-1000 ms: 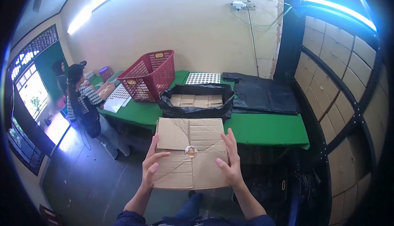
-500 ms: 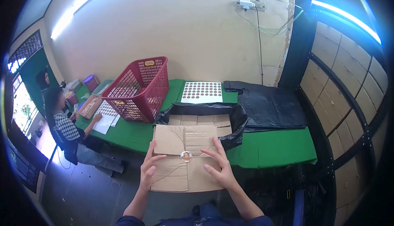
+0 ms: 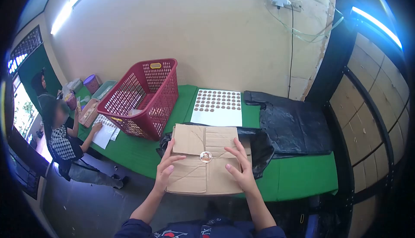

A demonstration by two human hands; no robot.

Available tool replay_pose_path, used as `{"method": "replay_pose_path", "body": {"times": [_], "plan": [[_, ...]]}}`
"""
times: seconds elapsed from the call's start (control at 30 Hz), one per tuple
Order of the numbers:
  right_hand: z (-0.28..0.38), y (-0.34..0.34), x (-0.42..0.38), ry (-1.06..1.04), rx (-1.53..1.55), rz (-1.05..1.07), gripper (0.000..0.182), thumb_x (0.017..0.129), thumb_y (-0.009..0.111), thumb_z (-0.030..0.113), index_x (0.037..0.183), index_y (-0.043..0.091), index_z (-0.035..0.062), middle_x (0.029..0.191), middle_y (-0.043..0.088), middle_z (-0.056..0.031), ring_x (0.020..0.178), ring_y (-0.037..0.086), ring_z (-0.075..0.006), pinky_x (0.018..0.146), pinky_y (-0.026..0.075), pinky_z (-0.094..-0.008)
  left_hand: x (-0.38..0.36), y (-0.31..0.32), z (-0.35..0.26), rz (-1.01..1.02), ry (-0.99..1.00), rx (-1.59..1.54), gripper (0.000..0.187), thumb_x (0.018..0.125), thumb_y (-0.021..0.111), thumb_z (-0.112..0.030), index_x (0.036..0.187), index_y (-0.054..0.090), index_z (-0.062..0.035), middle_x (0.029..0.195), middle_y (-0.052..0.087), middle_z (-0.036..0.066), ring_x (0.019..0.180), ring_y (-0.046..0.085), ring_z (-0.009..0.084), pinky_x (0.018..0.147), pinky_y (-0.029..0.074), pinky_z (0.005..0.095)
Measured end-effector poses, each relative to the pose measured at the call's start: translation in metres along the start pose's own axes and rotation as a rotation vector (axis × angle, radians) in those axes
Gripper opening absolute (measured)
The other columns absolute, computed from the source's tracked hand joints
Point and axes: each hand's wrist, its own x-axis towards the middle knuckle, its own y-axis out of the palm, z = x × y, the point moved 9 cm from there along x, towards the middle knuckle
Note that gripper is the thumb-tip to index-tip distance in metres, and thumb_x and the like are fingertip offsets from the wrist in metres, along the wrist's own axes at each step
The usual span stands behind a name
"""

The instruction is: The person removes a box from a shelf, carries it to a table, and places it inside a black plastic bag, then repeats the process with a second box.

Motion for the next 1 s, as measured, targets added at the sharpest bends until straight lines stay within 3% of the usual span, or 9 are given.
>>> {"method": "replay_pose_path", "body": {"times": [0.13,0.27,0.57,0.7,1.0], "plan": [[-0.04,-0.023,0.028,0.053,0.177,-0.041,0.055,0.08,0.057,0.008,0.132,0.044,-0.0004,0.147,0.026,-0.0163,0.138,0.022,-0.025,0.111,0.016,-0.0349,0.021,0.01,0.026,-0.023,-0.023,0.001,0.036,0.083,0.047,-0.019,0.11,0.065,-0.0048,0.15,0.018,0.019,0.14,0.003,0.0381,0.111,0.005,0.0479],[-0.086,-0.038,0.029,0.18,0.271,-0.068,0.055,0.082,0.057,0.009,0.134,0.041,-0.0024,0.146,0.028,-0.0169,0.137,0.023,-0.024,0.111,0.016,-0.0351,0.018,0.024,0.063,-0.017,-0.143,-0.004,0.032,0.085,0.047,-0.015,0.11,0.066,-0.0073,0.151,0.016,0.019,0.14,0.003,0.0389,0.111,0.005,0.0487],[-0.166,-0.061,0.013,0.473,0.359,-0.228,0.055,0.084,0.053,0.002,0.136,0.035,-0.0033,0.139,0.039,-0.0153,0.13,0.036,-0.0216,0.106,0.029,-0.0309,0.011,0.041,0.132,-0.049,-0.337,-0.123,0.031,0.088,0.046,-0.018,0.108,0.065,-0.0053,0.151,0.017,0.019,0.14,0.009,0.0349,0.111,0.009,0.0444],[-0.184,-0.057,0.007,0.6,0.308,-0.258,0.062,0.084,0.054,0.002,0.14,0.026,-0.0036,0.145,0.029,-0.0171,0.133,0.03,-0.0228,0.107,0.027,-0.0313,0.006,0.04,0.15,-0.073,-0.412,-0.268,0.032,0.088,0.045,-0.019,0.108,0.064,-0.0023,0.15,0.019,0.02,0.14,0.015,0.0299,0.111,0.013,0.0399],[-0.15,-0.03,0.054,0.431,0.322,-0.277,0.062,0.084,0.052,0.002,0.14,0.025,0.0001,0.142,0.032,-0.0148,0.13,0.033,-0.0214,0.105,0.03,-0.0311,0.053,0.006,0.17,-0.089,-0.36,-0.361,0.036,0.087,0.046,-0.022,0.11,0.06,0.0031,0.148,0.025,0.016,0.137,0.024,0.0266,0.11,0.017,0.0358]]}}
